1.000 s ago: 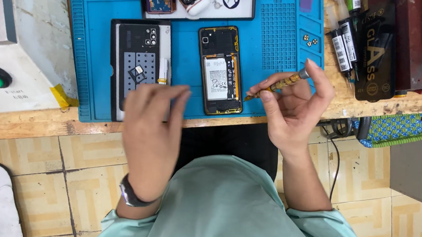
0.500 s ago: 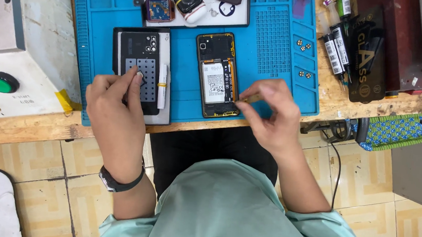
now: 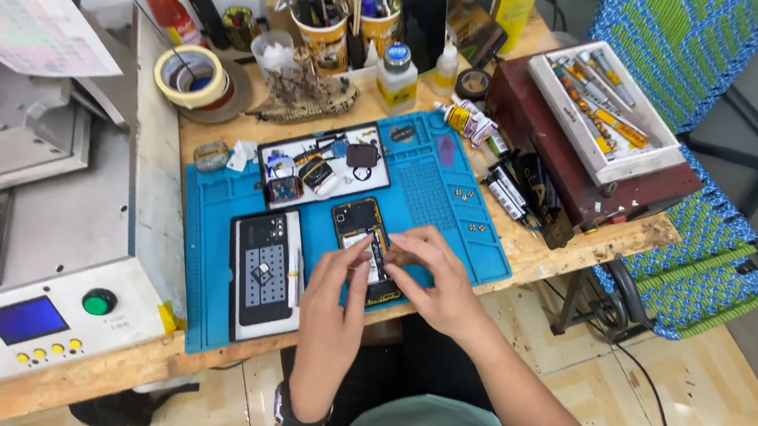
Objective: Repairing a smartphone by connecting internal ribbon cables and components to the motherboard
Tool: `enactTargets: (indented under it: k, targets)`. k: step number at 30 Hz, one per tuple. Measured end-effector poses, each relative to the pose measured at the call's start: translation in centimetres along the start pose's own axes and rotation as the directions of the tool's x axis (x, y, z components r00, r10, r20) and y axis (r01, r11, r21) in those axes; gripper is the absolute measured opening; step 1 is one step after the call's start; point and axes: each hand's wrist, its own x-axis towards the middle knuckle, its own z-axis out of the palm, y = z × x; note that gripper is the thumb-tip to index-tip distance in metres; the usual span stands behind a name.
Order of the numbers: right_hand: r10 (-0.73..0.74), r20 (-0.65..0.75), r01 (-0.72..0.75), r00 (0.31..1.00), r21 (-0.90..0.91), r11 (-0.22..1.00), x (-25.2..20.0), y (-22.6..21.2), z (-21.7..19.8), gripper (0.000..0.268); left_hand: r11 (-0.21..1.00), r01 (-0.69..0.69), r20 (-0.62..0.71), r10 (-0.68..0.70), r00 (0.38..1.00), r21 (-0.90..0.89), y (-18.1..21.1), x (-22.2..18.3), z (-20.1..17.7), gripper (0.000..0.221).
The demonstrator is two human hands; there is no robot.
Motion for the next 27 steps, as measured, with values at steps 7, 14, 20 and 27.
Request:
enactTargets:
  k: [7,14,20,27]
  targets:
    - [0.099,0.012,-0.099,0.995,0.056,0.993,-0.6,1.1,-0.4,0.049,0.999,-0.003,-0.068,0.001,0.998,-0.035,-1.5,-1.5,1.6,0.033]
    - [0.009,0.007,-0.008,1.0,-0.074,0.997,-2.0,2.2,-0.2,0.055,0.993,-0.076,-0.116,0.086,0.99,0.089,-3.5,-3.8,2.2,0.041]
    - [0.069,0.075,-0.073,0.995,0.062,0.995,-1.0,1.1,-0.6,0.058,0.984,-0.124,-0.084,0.136,0.987,0.13,-4.3,-3.8,2.2,0.041]
    - [-0.021,0.093,0.02,0.995,0.009,1.0,-1.0,1.2,-0.5,0.05,0.983,-0.136,-0.061,0.144,0.988,0.121,-4.6,-3.8,2.3,0.04]
